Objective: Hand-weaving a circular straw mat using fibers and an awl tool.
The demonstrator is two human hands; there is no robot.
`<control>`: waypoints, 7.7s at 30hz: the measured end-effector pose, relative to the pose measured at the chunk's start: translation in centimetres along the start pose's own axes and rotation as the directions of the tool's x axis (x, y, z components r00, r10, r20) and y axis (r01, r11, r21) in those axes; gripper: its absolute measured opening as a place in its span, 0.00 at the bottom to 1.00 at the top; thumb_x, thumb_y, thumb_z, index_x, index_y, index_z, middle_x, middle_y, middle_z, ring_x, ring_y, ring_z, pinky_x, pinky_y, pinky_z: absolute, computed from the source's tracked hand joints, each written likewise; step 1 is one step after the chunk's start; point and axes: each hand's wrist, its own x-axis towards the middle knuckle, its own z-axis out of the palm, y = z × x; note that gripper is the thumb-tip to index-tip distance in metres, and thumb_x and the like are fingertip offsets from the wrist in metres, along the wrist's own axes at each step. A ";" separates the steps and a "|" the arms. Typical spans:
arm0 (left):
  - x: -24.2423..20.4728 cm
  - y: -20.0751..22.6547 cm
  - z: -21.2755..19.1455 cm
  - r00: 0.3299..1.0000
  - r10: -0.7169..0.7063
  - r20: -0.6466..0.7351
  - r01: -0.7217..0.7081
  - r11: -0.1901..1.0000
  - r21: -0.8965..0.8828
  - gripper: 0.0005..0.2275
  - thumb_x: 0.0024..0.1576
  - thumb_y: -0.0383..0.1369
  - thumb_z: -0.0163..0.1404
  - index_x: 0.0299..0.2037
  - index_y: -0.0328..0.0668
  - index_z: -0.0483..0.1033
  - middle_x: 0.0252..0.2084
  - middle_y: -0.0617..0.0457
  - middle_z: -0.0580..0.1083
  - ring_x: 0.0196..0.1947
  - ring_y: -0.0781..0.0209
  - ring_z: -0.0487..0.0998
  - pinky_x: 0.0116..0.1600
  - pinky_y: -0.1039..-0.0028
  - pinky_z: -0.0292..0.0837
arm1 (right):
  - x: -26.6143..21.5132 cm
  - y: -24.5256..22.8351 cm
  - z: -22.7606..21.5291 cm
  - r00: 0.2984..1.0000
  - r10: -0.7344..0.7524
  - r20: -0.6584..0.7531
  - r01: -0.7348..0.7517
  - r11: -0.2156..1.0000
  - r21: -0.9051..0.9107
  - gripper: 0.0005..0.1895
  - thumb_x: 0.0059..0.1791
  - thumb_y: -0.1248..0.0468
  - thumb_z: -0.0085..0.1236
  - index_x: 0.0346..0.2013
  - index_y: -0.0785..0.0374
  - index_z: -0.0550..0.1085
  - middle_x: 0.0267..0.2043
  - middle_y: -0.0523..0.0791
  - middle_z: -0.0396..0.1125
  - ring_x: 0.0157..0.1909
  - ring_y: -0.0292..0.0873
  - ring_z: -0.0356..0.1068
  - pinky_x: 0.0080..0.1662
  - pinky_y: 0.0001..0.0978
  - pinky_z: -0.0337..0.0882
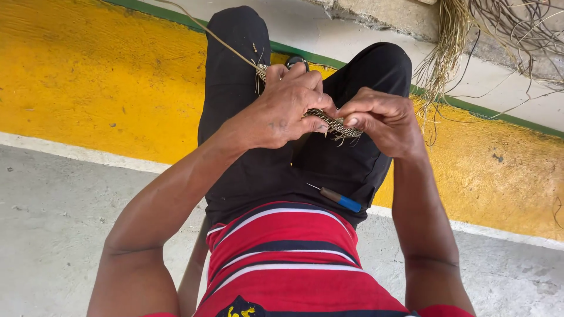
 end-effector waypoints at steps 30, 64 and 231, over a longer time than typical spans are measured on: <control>0.2 -1.3 2.3 0.979 0.102 -0.174 -0.086 0.992 0.096 0.10 0.53 0.37 0.63 0.43 0.50 0.83 0.38 0.57 0.67 0.47 0.59 0.65 0.56 0.58 0.50 | 2.3 -6.8 1.8 0.933 -0.139 0.333 0.353 0.542 -0.763 0.12 0.45 0.71 0.71 0.32 0.64 0.73 0.34 0.44 0.71 0.36 0.41 0.71 0.36 0.34 0.71; -0.8 -0.7 -0.1 0.988 0.113 -0.102 -0.122 0.989 -0.088 0.12 0.54 0.36 0.63 0.46 0.49 0.76 0.38 0.58 0.69 0.46 0.58 0.68 0.59 0.61 0.51 | 3.9 3.7 0.0 0.909 0.243 0.339 -0.274 0.961 0.045 0.06 0.52 0.69 0.59 0.42 0.63 0.79 0.37 0.38 0.70 0.38 0.31 0.69 0.42 0.26 0.72; -8.0 -0.8 10.1 0.949 0.149 -0.277 -0.023 0.911 0.412 0.04 0.60 0.33 0.58 0.42 0.49 0.77 0.39 0.62 0.70 0.45 0.63 0.71 0.63 0.57 0.52 | -8.6 -3.1 5.3 0.875 0.484 0.017 -0.451 0.827 -0.336 0.20 0.55 0.62 0.53 0.63 0.61 0.68 0.46 0.51 0.72 0.47 0.48 0.72 0.47 0.36 0.69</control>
